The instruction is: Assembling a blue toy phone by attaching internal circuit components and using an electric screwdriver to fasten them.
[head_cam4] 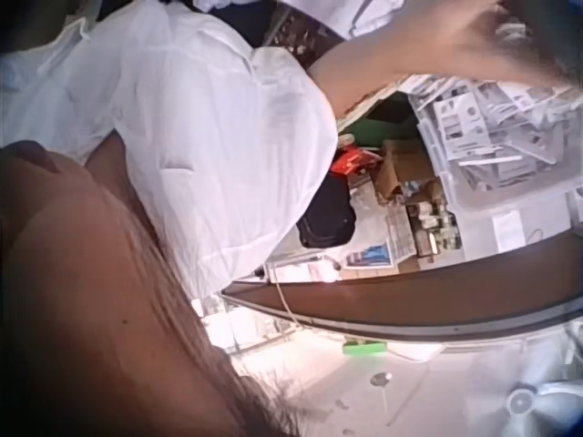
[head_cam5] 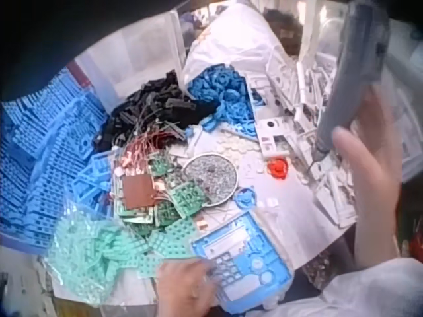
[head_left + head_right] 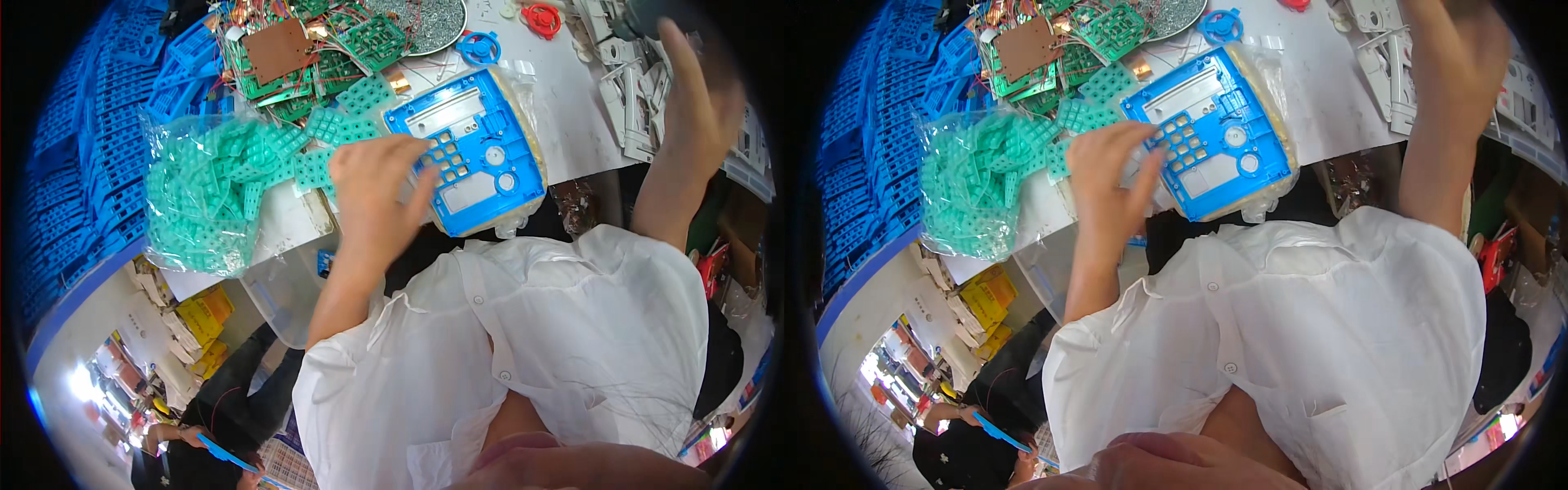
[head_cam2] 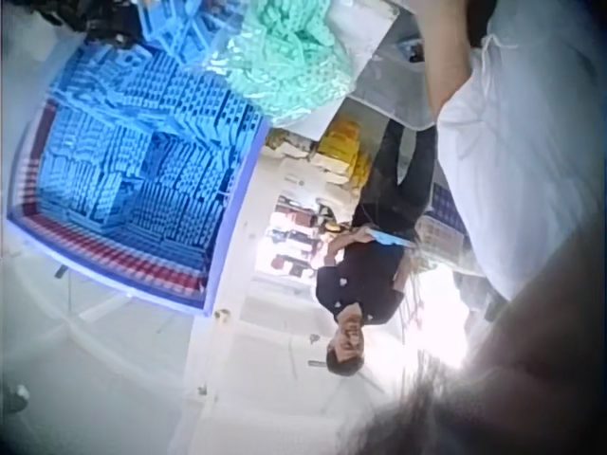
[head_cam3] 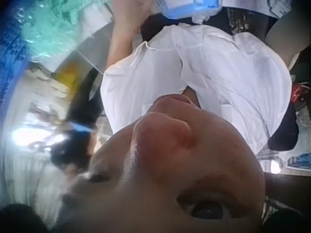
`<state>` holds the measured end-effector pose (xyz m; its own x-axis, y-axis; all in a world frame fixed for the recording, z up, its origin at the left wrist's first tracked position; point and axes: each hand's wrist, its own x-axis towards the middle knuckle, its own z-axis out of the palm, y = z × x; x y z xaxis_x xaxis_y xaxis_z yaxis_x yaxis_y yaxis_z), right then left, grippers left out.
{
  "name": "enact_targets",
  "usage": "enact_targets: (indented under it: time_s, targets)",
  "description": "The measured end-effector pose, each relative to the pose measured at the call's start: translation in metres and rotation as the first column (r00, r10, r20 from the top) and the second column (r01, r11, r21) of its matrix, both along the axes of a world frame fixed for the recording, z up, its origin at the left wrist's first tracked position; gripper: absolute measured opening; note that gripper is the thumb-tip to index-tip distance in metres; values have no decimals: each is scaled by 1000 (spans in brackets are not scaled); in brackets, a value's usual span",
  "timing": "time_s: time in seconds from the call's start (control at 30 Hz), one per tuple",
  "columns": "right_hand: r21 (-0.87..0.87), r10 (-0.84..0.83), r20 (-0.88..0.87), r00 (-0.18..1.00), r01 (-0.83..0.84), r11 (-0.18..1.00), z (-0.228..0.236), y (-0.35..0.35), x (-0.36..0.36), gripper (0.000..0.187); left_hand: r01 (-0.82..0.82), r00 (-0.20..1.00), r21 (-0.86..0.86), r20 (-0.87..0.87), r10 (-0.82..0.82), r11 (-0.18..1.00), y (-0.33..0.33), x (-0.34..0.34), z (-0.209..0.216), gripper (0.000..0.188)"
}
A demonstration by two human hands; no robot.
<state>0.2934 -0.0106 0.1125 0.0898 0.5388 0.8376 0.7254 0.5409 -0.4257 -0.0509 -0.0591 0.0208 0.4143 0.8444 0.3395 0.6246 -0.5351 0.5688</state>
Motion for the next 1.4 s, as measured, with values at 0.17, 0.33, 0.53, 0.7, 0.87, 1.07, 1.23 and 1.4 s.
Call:
enact_targets:
  time_s: [0.17, 0.33, 0.53, 0.7, 0.87, 1.07, 1.23, 1.4]
  targets:
    - [141, 277, -249, 928, -249, 958, -21, -41, -48, 37, -160, 982, -29, -109, 156, 987, 68, -26, -3, 23]
    - [-295, 435, -127, 892, -452, 842, -47, -42, -50, 30, 73, 908, 410, -405, 110, 909, 126, 4, -2, 29]
    - [-342, 402, -189, 896, -444, 828, -43, -46, -33, 25, 90, 993, 251, -97, -67, 964, 183, -8, 14, 25]
    - [-313, 471, -267, 841, -538, 783, -51, -36, -47, 23, -203, 242, -347, 888, 390, 916, 200, -48, 47, 24]
    - [-318, 544, -165, 823, -567, 760, -47, -21, -62, 21, -500, 430, 30, 876, 218, 866, 182, -79, 55, 15]
    - [-348, 607, -85, 790, -595, 725, -41, -12, -80, 21, -703, 607, 314, 733, 308, 638, 184, -107, 104, 18]
    - [-289, 576, -78, 814, -571, 768, -45, -7, -82, 21, -438, 398, -56, 883, 250, 897, 192, -130, 88, 17]
    - [-219, 559, -117, 821, -570, 792, -38, -15, -64, 22, 93, 175, -342, 930, 323, 935, 200, -200, 70, 15]
